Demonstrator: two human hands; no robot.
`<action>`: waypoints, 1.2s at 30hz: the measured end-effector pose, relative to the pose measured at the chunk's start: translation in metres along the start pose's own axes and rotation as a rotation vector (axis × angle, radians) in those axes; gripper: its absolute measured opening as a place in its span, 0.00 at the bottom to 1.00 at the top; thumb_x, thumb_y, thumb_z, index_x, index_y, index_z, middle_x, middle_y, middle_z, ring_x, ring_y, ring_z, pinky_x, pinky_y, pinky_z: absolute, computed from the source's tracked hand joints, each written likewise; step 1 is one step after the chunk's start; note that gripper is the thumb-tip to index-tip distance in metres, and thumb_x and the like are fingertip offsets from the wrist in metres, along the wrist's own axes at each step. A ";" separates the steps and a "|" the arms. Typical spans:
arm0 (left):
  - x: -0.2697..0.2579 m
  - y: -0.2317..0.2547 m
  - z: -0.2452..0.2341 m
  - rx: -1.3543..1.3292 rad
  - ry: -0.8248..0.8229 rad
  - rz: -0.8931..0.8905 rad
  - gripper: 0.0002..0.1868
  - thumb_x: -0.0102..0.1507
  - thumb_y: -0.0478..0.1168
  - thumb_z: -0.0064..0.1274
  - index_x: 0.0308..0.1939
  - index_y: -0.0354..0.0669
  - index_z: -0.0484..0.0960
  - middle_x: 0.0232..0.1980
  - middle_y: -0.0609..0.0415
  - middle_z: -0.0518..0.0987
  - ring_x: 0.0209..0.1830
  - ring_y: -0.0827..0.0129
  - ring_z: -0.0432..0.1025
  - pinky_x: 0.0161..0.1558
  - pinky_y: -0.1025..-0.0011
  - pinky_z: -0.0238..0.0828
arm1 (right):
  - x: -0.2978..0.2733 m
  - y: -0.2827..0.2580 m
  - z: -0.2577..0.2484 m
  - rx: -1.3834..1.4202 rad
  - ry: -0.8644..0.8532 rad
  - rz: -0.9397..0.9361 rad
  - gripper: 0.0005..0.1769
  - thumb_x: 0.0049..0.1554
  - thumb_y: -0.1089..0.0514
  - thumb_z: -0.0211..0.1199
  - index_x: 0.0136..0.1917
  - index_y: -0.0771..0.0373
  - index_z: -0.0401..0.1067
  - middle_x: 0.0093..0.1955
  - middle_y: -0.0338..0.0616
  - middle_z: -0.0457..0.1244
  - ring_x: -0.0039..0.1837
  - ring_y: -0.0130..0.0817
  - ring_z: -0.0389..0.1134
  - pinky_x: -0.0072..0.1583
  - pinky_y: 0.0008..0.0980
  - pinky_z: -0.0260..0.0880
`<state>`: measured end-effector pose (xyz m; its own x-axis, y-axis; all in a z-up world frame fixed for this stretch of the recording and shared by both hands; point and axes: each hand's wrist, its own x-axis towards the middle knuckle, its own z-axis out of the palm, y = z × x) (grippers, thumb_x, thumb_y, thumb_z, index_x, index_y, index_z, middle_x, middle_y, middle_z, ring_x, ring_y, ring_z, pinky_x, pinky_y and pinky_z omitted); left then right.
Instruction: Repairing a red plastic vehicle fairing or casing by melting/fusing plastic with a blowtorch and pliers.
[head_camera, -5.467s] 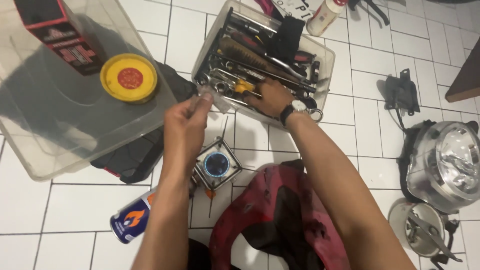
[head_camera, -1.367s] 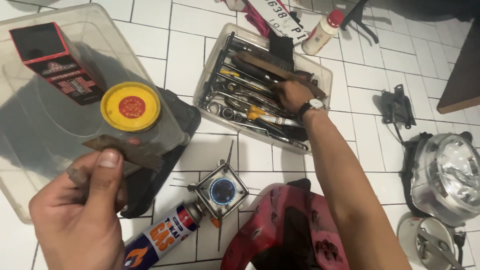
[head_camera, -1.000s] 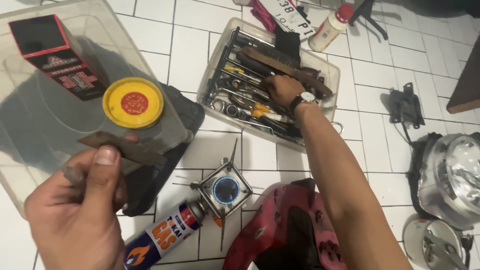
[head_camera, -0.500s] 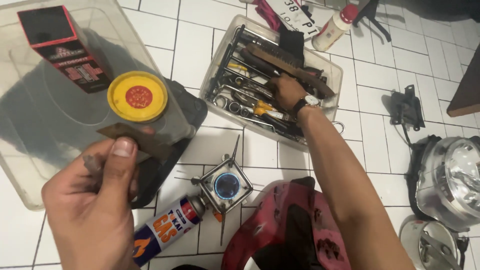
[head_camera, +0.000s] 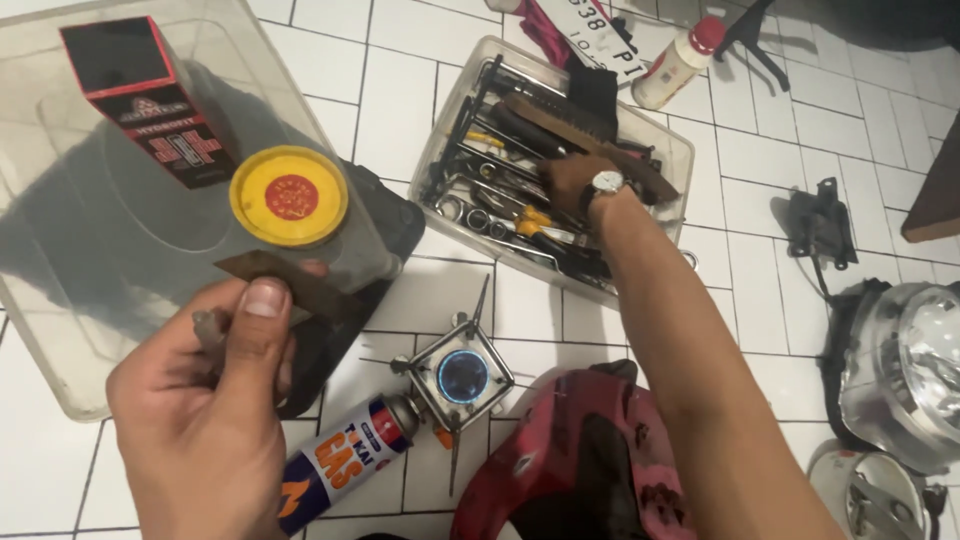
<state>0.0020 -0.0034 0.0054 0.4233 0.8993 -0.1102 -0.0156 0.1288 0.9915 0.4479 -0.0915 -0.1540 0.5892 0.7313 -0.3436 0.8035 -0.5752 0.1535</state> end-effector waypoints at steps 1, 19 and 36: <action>0.002 0.001 0.000 -0.001 0.002 0.004 0.12 0.70 0.40 0.54 0.44 0.33 0.86 0.24 0.64 0.69 0.23 0.83 0.58 0.26 0.80 0.50 | 0.000 0.000 -0.006 0.000 0.004 -0.002 0.23 0.56 0.54 0.58 0.65 0.46 0.72 0.60 0.57 0.67 0.62 0.56 0.69 0.63 0.50 0.69; -0.002 -0.001 0.009 0.030 -0.062 0.039 0.13 0.71 0.40 0.53 0.47 0.32 0.86 0.25 0.64 0.69 0.25 0.84 0.58 0.27 0.81 0.51 | -0.018 0.072 -0.021 0.240 -0.095 -0.072 0.37 0.48 0.47 0.70 0.70 0.50 0.67 0.59 0.54 0.68 0.59 0.48 0.68 0.60 0.45 0.68; -0.008 0.007 0.012 0.016 -0.075 0.030 0.13 0.70 0.41 0.54 0.49 0.35 0.87 0.26 0.66 0.69 0.25 0.85 0.59 0.27 0.82 0.51 | -0.057 0.058 -0.023 -0.111 0.945 -0.096 0.29 0.56 0.58 0.69 0.69 0.65 0.69 0.55 0.54 0.62 0.55 0.52 0.63 0.53 0.47 0.68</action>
<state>0.0093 -0.0142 0.0136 0.4892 0.8689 -0.0759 -0.0149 0.0953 0.9953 0.4630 -0.1584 -0.1043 0.3064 0.7949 0.5237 0.8268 -0.4949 0.2675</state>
